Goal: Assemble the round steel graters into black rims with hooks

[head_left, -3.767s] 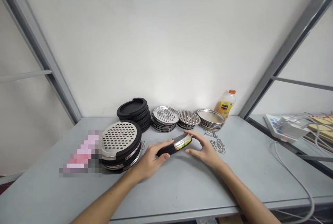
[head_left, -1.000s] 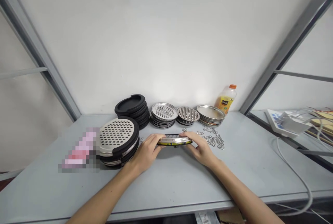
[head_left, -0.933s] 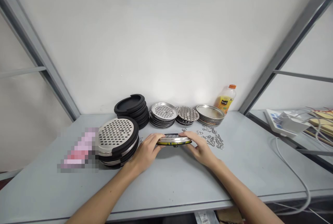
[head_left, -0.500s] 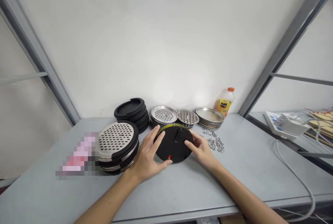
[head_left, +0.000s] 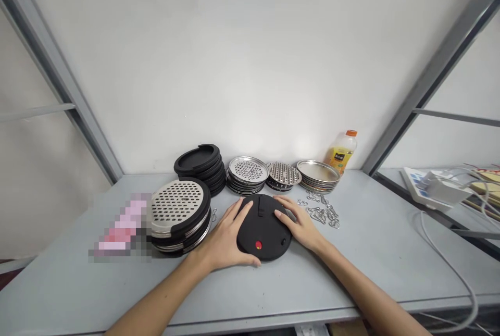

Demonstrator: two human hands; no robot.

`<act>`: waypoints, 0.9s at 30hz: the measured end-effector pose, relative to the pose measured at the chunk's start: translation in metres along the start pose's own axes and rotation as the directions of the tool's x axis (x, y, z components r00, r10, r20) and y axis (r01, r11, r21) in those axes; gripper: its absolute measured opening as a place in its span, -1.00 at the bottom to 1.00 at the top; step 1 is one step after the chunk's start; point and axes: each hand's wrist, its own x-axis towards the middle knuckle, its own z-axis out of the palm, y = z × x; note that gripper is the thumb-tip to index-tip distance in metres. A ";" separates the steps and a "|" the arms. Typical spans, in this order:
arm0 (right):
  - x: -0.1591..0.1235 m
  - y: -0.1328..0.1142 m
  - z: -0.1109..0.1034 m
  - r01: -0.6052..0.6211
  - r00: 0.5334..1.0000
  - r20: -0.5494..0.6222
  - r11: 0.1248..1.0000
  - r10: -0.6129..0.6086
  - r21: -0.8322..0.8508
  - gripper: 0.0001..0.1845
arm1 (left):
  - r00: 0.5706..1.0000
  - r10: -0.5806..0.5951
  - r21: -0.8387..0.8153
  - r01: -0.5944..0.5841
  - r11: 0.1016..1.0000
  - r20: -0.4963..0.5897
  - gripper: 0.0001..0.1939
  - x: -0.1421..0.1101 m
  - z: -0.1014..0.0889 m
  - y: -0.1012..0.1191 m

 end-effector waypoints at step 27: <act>-0.013 0.002 0.010 0.343 0.906 0.356 0.888 -0.226 -0.307 -0.23 | 0.995 0.083 0.257 -0.095 0.962 0.058 0.01 0.001 0.008 -0.006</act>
